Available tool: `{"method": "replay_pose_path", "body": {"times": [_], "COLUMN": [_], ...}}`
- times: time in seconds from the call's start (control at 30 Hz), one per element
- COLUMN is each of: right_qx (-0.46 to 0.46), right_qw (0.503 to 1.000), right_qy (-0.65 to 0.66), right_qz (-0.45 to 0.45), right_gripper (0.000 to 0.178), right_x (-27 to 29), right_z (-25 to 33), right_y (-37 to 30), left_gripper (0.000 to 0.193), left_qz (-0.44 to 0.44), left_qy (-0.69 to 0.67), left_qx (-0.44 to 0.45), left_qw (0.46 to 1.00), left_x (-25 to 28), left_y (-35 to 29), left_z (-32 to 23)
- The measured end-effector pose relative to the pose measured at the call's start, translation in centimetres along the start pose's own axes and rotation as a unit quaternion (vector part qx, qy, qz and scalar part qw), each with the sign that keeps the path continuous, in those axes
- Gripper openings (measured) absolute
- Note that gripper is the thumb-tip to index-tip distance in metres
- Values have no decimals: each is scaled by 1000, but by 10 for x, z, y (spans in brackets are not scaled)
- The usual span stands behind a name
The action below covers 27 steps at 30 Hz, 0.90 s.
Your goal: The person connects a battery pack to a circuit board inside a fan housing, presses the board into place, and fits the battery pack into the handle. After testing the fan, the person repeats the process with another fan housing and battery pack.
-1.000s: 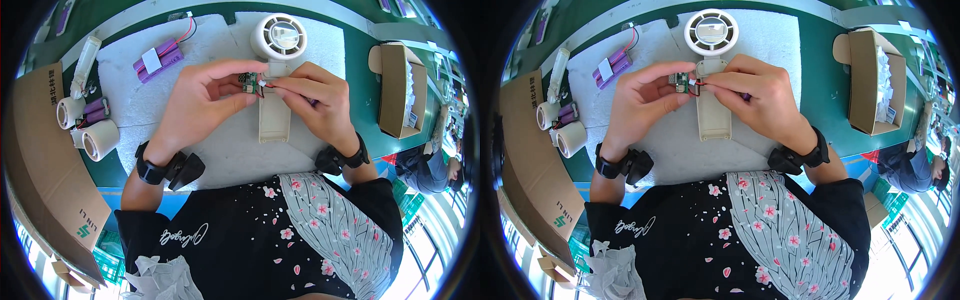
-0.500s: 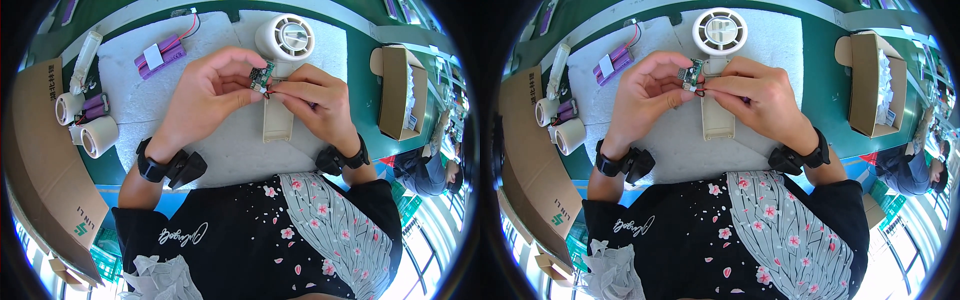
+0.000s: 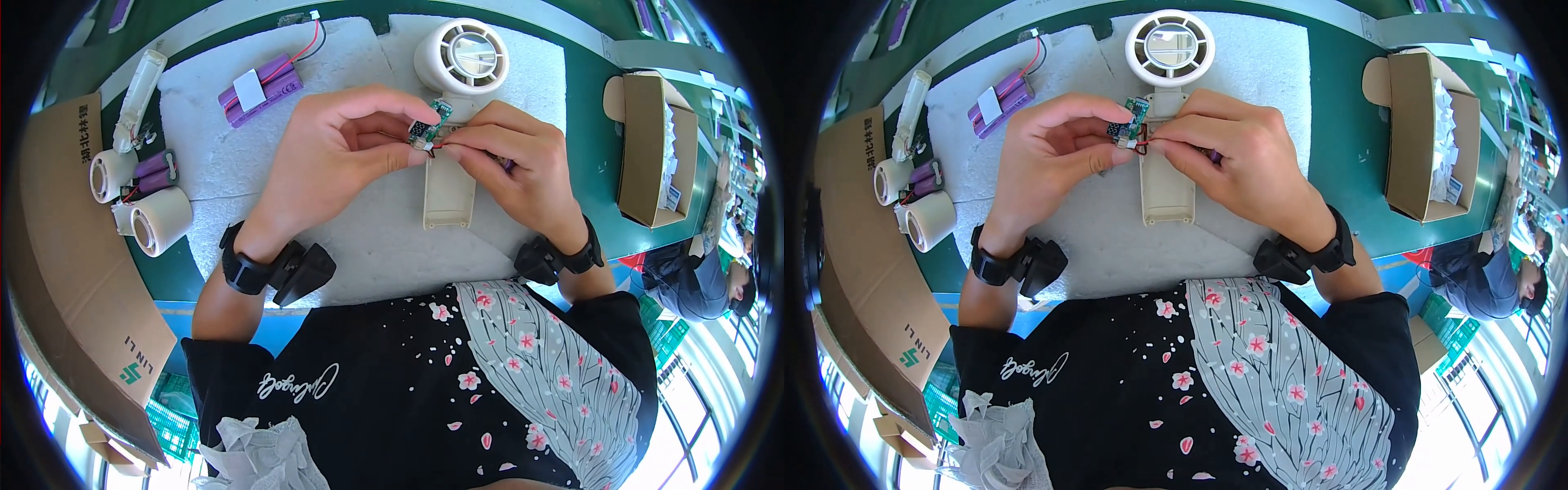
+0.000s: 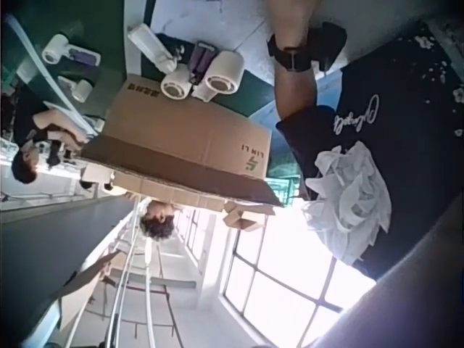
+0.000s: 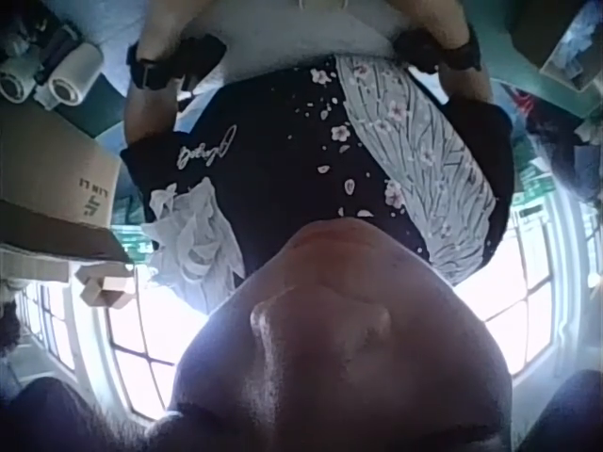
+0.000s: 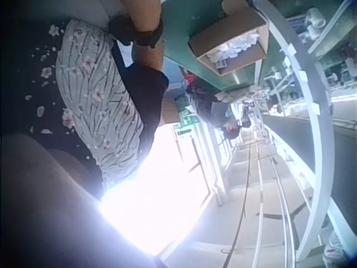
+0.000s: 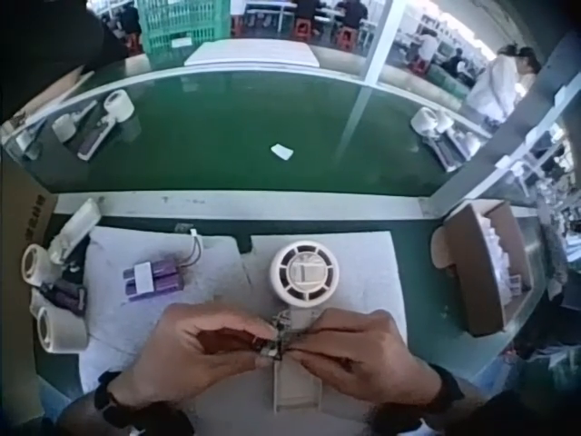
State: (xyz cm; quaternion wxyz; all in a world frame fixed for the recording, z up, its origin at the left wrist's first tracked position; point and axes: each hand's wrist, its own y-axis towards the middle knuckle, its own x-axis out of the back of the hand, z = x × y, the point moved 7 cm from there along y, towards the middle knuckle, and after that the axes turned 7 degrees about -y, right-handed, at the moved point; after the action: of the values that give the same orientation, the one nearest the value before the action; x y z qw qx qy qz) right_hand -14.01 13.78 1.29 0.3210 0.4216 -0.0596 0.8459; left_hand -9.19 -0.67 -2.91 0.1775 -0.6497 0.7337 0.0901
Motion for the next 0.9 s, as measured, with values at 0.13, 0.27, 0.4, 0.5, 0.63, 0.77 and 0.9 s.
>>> {"method": "replay_pose_path", "body": {"times": [0.13,0.27,0.4,0.5,0.63,0.77,0.9], "right_qx": [-4,-9,-16,-22,-25,-5,52], "right_qw": [1000,1000,1000,1000,1000,1000,999], "right_qy": [4,10,13,13,15,7,-4], "right_qz": [2,-2,3,8,5,-3,-2], "right_gripper": [12,10,9,9,8,8,5], "right_x": [0,1,2,2,1,1,3], "right_z": [0,-2,-2,-3,-4,-3,3], "right_y": [0,0,0,0,0,-1,-1], "left_gripper": [29,34,28,35,36,41,46], "left_qz": [-9,12,-18,16,14,2,10], "left_qy": [-1,107,80,105,89,73,130], "left_qx": [-24,-58,-76,-62,-60,-54,-80], "left_qw": [1000,993,994,992,994,996,988], "left_x": [0,-4,-2,-3,-4,-4,-10], "left_y": [0,0,-1,-1,0,1,1], "left_z": [-2,-9,-10,-9,-6,-4,-10]}}
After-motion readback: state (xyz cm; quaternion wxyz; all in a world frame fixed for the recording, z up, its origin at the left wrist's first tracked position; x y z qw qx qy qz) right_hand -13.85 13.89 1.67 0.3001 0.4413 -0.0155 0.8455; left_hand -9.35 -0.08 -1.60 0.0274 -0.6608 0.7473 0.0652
